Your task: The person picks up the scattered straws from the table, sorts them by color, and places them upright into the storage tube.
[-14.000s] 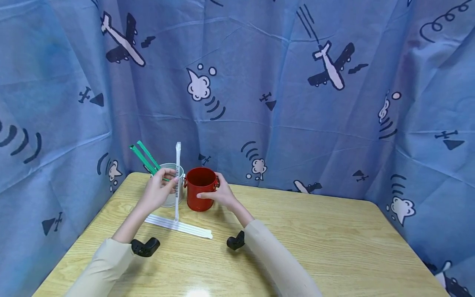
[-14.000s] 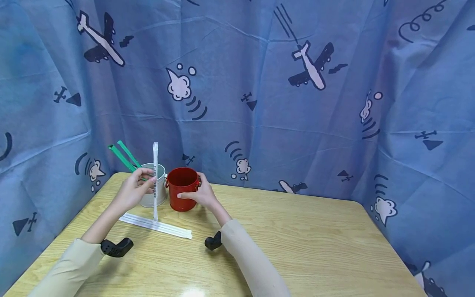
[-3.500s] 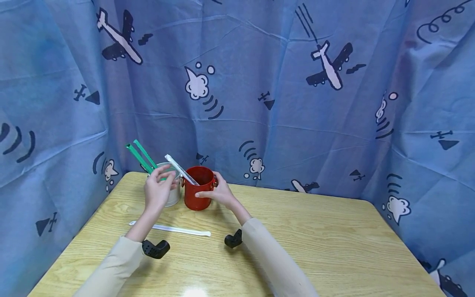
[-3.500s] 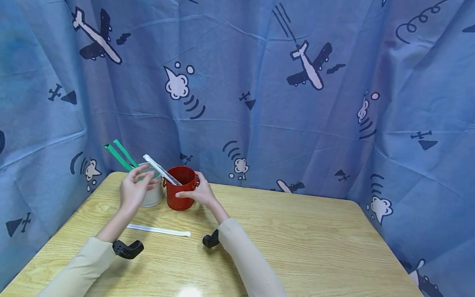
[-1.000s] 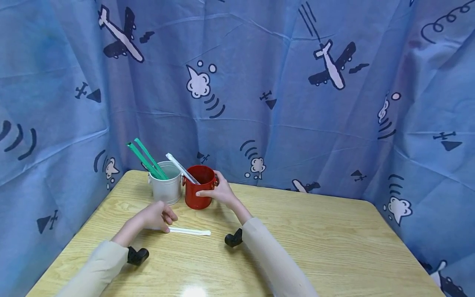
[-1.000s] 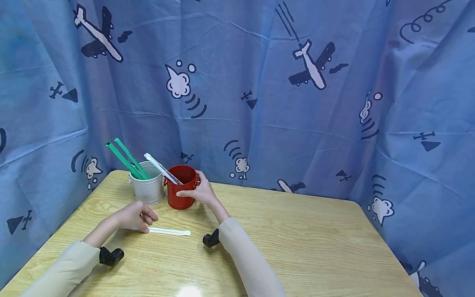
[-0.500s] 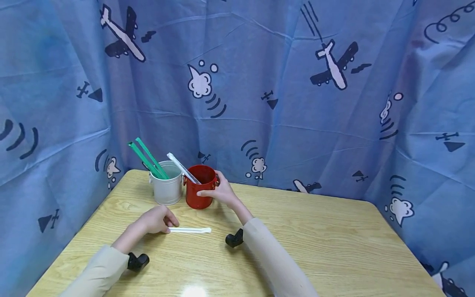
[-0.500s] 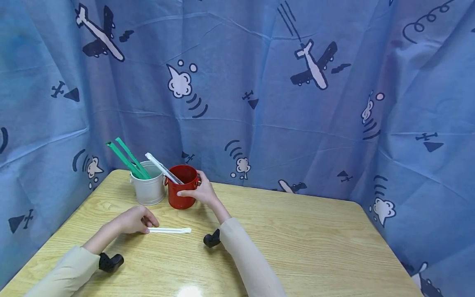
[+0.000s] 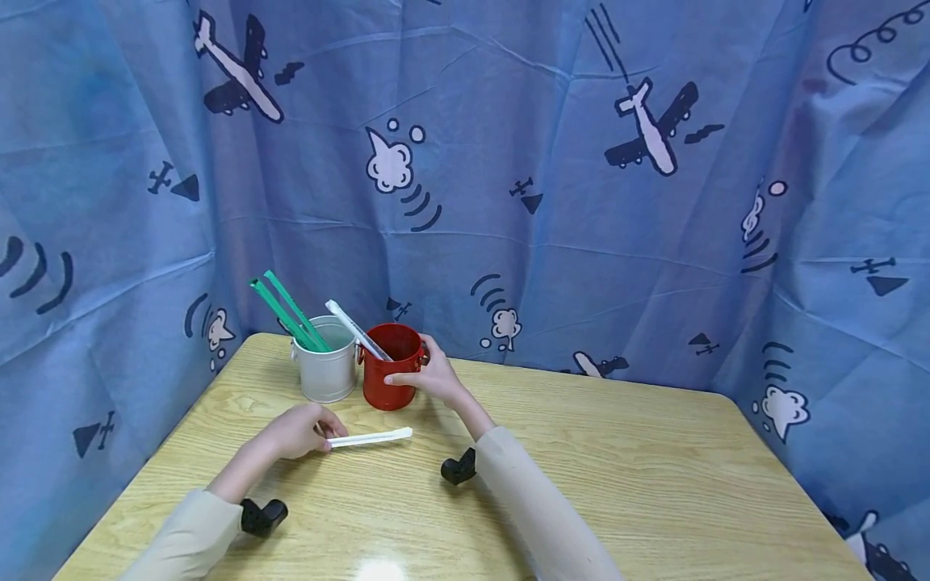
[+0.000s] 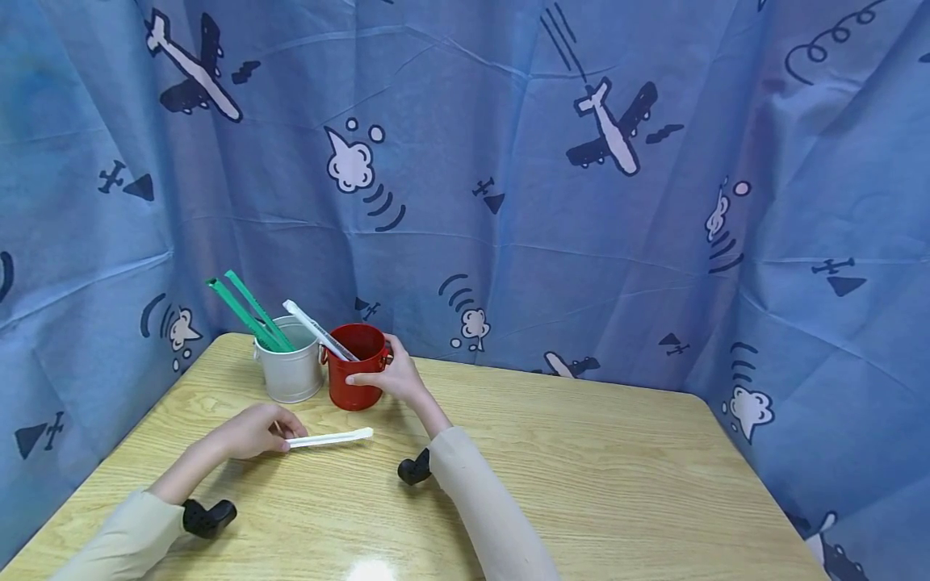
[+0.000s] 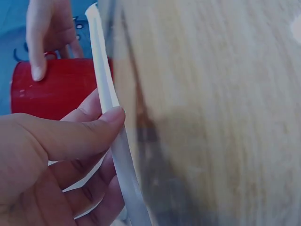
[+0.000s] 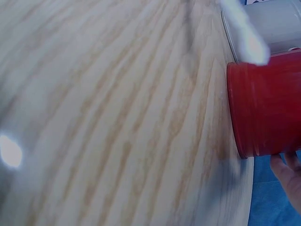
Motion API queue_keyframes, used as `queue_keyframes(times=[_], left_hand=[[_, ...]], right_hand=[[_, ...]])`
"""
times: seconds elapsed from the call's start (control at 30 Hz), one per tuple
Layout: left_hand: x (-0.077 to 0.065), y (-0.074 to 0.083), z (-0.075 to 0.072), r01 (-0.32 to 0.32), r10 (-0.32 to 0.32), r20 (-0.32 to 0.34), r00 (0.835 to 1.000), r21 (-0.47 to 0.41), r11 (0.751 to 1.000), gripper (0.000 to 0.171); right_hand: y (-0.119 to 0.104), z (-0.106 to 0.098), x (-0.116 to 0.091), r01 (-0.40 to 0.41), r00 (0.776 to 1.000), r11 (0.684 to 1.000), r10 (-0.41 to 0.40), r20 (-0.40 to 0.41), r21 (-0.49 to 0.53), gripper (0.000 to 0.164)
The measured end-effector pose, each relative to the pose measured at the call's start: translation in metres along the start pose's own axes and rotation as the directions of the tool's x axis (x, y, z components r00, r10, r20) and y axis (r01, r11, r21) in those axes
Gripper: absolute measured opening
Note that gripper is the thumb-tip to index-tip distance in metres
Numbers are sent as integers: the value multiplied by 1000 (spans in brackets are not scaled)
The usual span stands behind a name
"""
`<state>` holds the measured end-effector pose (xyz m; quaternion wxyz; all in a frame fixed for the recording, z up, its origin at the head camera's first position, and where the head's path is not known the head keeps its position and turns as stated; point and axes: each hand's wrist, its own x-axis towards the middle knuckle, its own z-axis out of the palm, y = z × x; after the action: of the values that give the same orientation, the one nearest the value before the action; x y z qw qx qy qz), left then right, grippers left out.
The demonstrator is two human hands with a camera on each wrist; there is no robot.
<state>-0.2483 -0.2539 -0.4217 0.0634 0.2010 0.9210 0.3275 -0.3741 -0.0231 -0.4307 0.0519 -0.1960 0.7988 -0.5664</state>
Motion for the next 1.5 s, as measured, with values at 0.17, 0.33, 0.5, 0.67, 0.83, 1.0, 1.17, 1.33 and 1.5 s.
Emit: queue_keyframes(times=[0.17,0.33,0.5,0.67,0.83,1.0,1.17,1.33,1.5], left_hand=[[-1,2,-10,-12,9,-71,997,-40,999,19],[1,8,-17,6,-17,-135,991,-80,997,20],[4,17,-23,-26,9,-175,985,-94,995,18],[9,29,-27,-35,4,-217,976,-142,989,19],[16,39,-29,-58,7,-304,953,-159,986,22],[21,47,-31,-71,-2,-383,924,-178,981,28],[28,56,-36,-75,-30,-452,891,-211,975,32],[31,67,-43,-81,-47,-529,847,-215,973,35],[34,76,-51,-116,-31,-609,792,-200,973,36]], right_hand=[[0,-1,0,15,1000,1000,-15,11,10,84],[0,-2,0,17,1000,1000,-17,13,1,83],[0,-2,-1,15,1000,1000,-15,10,3,81],[1,-1,-1,12,1000,1000,-12,6,-1,83],[1,-1,-2,7,1000,1000,-7,11,-3,84],[0,-1,-2,-1,1000,1000,1,13,-4,83],[0,-2,0,-1,1000,1000,1,8,-1,82],[-16,-4,-11,-6,1000,1000,6,23,4,79],[-23,-4,-14,-24,999,1000,24,33,-5,79]])
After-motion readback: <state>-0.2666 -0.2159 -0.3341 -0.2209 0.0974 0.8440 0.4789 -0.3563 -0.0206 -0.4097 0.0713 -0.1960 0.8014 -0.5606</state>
